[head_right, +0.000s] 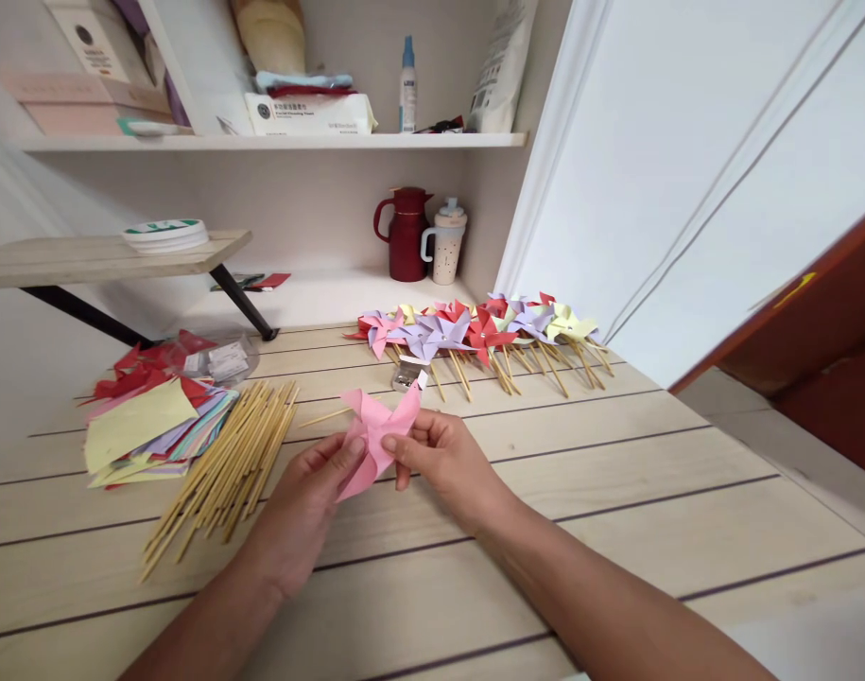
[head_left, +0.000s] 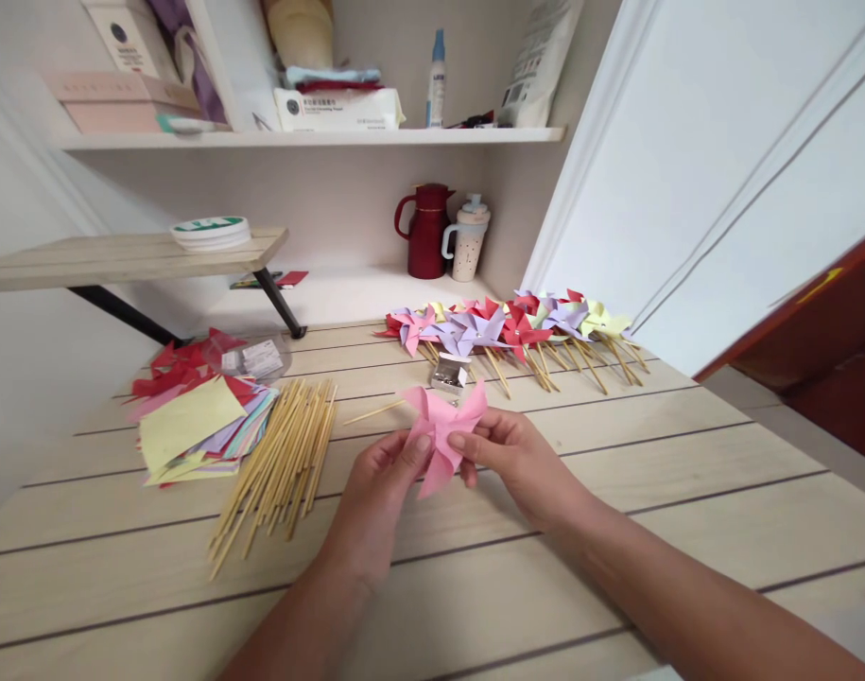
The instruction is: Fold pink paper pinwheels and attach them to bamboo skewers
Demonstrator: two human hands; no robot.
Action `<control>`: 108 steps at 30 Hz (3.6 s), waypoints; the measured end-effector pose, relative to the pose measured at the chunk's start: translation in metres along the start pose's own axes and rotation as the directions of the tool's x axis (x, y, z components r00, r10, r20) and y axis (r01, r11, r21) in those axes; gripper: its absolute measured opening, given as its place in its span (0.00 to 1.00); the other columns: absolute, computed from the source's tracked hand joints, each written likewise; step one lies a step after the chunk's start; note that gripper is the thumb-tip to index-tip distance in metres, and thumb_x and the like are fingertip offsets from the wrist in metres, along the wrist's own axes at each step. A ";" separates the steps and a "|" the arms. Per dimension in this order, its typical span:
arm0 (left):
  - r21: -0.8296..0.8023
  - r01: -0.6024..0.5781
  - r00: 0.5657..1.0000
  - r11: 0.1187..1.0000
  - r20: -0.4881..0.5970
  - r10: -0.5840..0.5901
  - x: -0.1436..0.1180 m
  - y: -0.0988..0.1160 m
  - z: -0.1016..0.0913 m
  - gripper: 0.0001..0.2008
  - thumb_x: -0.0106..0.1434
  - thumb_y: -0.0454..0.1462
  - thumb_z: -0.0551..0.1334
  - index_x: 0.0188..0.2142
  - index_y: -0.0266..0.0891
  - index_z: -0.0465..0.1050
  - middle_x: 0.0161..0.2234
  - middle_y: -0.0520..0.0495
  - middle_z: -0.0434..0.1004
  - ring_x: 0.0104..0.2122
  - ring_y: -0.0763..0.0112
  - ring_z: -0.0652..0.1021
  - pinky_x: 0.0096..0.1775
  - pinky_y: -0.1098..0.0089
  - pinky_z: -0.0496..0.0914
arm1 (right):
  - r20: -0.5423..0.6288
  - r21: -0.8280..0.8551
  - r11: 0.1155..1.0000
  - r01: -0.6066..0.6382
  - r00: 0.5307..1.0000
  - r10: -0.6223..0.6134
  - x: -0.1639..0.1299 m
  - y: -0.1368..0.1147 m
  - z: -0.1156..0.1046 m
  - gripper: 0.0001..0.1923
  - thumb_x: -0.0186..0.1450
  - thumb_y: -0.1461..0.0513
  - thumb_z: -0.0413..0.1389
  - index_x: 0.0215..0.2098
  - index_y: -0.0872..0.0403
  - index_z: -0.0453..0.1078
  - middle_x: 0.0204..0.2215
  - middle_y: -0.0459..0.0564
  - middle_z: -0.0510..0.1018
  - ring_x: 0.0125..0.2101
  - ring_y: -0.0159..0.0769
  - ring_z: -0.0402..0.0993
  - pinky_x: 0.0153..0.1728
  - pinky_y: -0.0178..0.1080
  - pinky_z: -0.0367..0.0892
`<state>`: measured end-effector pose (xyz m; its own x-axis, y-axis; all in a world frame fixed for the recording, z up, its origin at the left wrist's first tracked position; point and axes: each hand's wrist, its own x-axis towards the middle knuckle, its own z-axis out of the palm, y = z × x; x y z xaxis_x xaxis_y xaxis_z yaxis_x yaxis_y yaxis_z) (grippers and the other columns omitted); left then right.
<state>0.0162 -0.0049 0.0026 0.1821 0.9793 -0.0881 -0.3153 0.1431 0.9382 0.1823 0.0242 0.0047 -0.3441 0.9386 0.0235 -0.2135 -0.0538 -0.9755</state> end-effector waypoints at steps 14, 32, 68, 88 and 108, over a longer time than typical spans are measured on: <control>0.094 -0.015 0.980 0.996 -0.198 0.033 0.001 -0.002 -0.003 0.16 0.56 0.48 0.70 0.32 0.37 0.79 0.27 0.50 0.75 0.27 0.74 0.70 0.32 0.73 0.63 | 0.053 -0.080 0.996 -0.045 0.997 0.049 -0.004 -0.005 0.003 0.17 0.60 0.51 0.65 0.25 0.55 0.70 0.16 0.43 0.74 0.20 0.29 0.67 0.28 0.35 0.62; 0.534 -0.268 0.847 0.802 -0.266 0.460 -0.004 0.000 0.000 0.08 0.60 0.41 0.66 0.27 0.41 0.74 0.25 0.52 0.69 0.28 0.71 0.68 0.33 0.72 0.62 | 0.064 0.009 0.999 -0.049 0.997 0.049 -0.001 -0.002 -0.001 0.25 0.60 0.60 0.64 0.56 0.50 0.69 0.27 0.43 0.76 0.28 0.32 0.70 0.33 0.35 0.65; 0.149 -0.160 0.920 0.976 -0.337 0.203 0.002 -0.008 -0.006 0.14 0.59 0.49 0.67 0.31 0.40 0.77 0.27 0.53 0.73 0.28 0.73 0.69 0.32 0.73 0.65 | 0.045 -0.354 0.910 0.217 0.976 -0.215 -0.030 -0.014 0.012 0.36 0.65 0.56 0.61 0.67 0.39 0.52 0.59 0.54 0.62 0.47 0.40 0.71 0.46 0.44 0.71; 0.469 -0.205 0.974 0.859 0.187 0.130 0.003 -0.016 -0.009 0.25 0.62 0.57 0.59 0.25 0.37 0.72 0.23 0.48 0.72 0.25 0.68 0.71 0.31 0.69 0.64 | -0.107 -0.171 0.969 0.178 0.974 -0.198 -0.014 -0.013 0.006 0.18 0.66 0.53 0.57 0.51 0.51 0.70 0.29 0.45 0.76 0.26 0.33 0.69 0.27 0.34 0.63; 0.261 -0.298 0.836 0.918 -0.392 0.383 -0.038 -0.027 -0.011 0.37 0.52 0.46 0.71 0.59 0.39 0.63 0.36 0.45 0.75 0.36 0.63 0.77 0.43 0.63 0.68 | -0.281 0.317 0.948 0.030 0.958 0.064 -0.029 0.006 0.035 0.27 0.45 0.64 0.72 0.43 0.56 0.73 0.31 0.48 0.82 0.29 0.34 0.75 0.31 0.34 0.67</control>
<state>0.0074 -0.0443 -0.0231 -0.3337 0.9300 0.1544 -0.1008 -0.1980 0.9750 0.1591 -0.0156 0.0058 -0.0861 0.9911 -0.1012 -0.5022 -0.1309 -0.8548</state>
